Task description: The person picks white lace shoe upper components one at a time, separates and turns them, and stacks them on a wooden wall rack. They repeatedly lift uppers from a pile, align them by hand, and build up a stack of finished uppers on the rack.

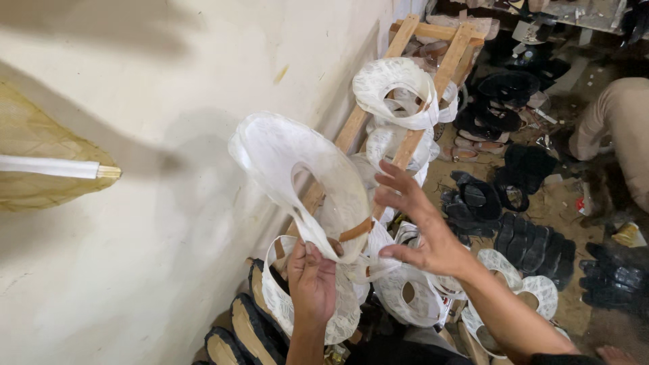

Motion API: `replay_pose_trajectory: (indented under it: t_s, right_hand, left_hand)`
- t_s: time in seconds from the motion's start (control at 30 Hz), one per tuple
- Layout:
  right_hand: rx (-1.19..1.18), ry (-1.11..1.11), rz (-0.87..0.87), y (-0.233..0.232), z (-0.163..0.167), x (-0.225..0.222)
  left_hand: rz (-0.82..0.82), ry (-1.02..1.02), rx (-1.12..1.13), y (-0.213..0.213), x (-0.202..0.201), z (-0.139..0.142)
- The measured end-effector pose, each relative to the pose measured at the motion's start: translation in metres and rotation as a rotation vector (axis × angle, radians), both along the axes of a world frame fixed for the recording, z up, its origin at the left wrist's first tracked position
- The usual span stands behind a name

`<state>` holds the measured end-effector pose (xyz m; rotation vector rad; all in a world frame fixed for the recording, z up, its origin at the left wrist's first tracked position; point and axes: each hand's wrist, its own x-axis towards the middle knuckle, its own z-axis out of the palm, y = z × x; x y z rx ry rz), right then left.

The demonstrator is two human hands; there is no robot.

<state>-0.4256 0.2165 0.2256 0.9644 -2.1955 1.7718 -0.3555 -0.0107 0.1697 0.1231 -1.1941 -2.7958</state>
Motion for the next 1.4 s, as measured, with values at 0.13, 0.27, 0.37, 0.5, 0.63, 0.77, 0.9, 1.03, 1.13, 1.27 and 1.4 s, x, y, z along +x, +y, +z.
replay_pose_trajectory:
  t_s: [0.13,0.27,0.37,0.5,0.63,0.77,0.9,1.03,1.13,1.27,1.4]
  right_hand:
    - [0.071,0.025,-0.106,-0.014,0.008,0.025]
    - [-0.007,-0.059,-0.103,-0.01,0.007,0.043]
    - [0.124,0.237,-0.212,-0.014,0.011,0.058]
    - [0.325,0.434,-0.363,-0.024,0.017,0.079]
    - [0.483,0.519,-0.401,-0.038,0.019,0.09]
    - [0.545,0.561,-0.445,-0.047,0.022,0.094]
    - [0.511,0.562,-0.458,-0.052,0.027,0.096]
    - [0.455,0.526,-0.438,-0.051,0.031,0.092]
    - [0.226,0.288,-0.374,-0.042,0.031,0.087]
    - [-0.042,-0.014,-0.287,-0.023,0.023,0.073]
    - [-0.12,0.018,-0.223,-0.017,0.006,0.071]
  left_hand:
    - [-0.042,-0.013,-0.058,0.012,0.001,0.008]
    - [-0.099,0.021,-0.057,0.018,0.006,0.013]
    - [-0.111,0.152,0.018,0.02,0.006,0.015]
    - [-0.116,0.103,0.15,0.031,-0.002,0.013]
    - [-0.168,0.137,0.408,0.042,-0.015,0.014]
    - [-0.222,0.181,0.589,0.049,-0.022,0.019]
    - [-0.2,0.21,0.572,0.046,-0.024,0.019]
    - [-0.109,0.193,0.361,0.035,-0.02,0.02]
    - [0.054,0.035,0.09,0.027,-0.014,0.026]
    - [0.091,0.127,-0.046,0.023,-0.001,0.032]
    - [0.027,0.153,-0.138,0.025,0.008,0.029]
